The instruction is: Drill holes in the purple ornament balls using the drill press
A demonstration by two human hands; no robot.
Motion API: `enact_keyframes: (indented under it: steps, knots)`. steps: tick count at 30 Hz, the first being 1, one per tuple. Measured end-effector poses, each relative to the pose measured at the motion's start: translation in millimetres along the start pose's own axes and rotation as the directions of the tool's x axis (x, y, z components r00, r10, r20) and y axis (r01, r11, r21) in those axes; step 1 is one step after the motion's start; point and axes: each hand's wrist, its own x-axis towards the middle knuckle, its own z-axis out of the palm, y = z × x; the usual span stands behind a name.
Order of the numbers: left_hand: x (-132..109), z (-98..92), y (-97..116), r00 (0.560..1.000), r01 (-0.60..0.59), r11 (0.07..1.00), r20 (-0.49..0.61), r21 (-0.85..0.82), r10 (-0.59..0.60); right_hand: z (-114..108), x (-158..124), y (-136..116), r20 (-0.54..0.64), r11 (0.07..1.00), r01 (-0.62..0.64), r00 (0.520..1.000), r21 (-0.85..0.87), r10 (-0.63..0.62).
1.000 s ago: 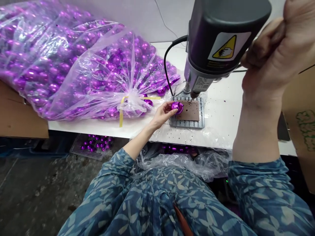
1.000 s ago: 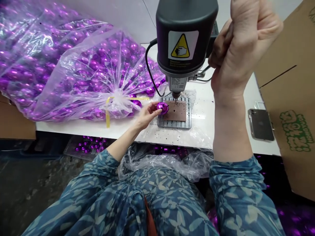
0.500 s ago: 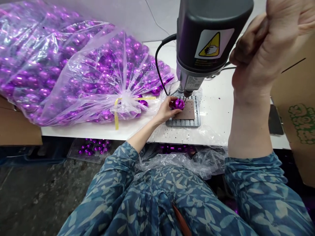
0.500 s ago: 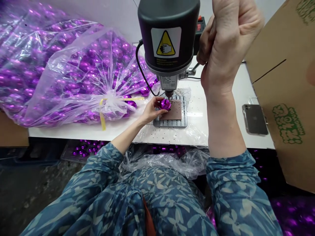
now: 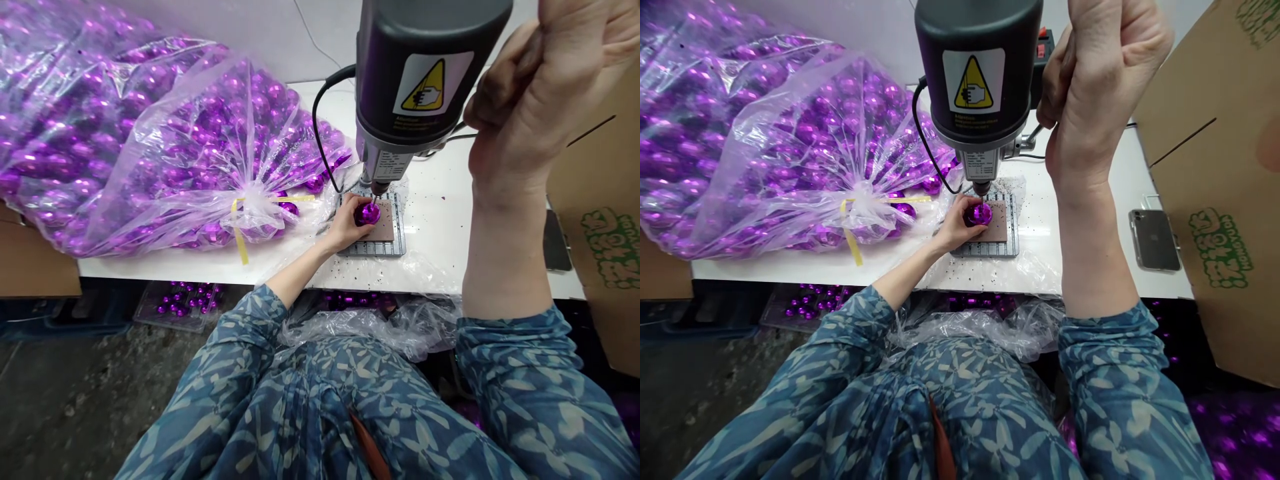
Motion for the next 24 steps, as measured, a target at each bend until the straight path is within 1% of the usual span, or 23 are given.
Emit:
enact_keyframes:
  steps: [3, 6, 12, 16, 19, 21, 24]
  knots:
    - [-3, 6.7, -3, 1.000, 0.029, 0.997, -0.004, -0.067, -0.029, -1, 1, 1, 0.003, 0.999, -0.013, 1.000, -0.038, 0.013]
    - [-8, 11.5, -5, 0.998, 0.055, 0.990, -0.017, -0.133, -0.058, -1, 3, 3, -0.035, 0.996, -0.012, 0.999, -0.088, 0.009]
    - [-13, 14.6, -2, 0.998, 0.050, 0.983, -0.023, -0.175, -0.054, -2, 1, 8, 0.006, 0.999, 0.029, 1.000, -0.018, -0.029]
    - [-12, 17.8, -4, 0.994, 0.083, 0.971, -0.046, -0.224, -0.096, -2, 4, 8, -0.016, 0.997, 0.014, 1.000, -0.081, -0.015]
    - [-12, 20.2, -7, 0.992, 0.099, 0.959, -0.054, -0.266, -0.118, -4, 5, 9, -0.027, 0.997, 0.012, 1.000, -0.076, -0.014]
    - [-12, 21.3, -9, 0.993, 0.089, 0.959, -0.056, -0.271, -0.108, -6, 2, 10, -0.013, 0.998, 0.047, 0.999, -0.047, -0.048]
    - [-12, 22.3, -12, 0.994, 0.080, 0.966, -0.058, -0.246, -0.097, -12, -13, 10, 0.043, 0.985, 0.171, 0.984, 0.000, -0.171]
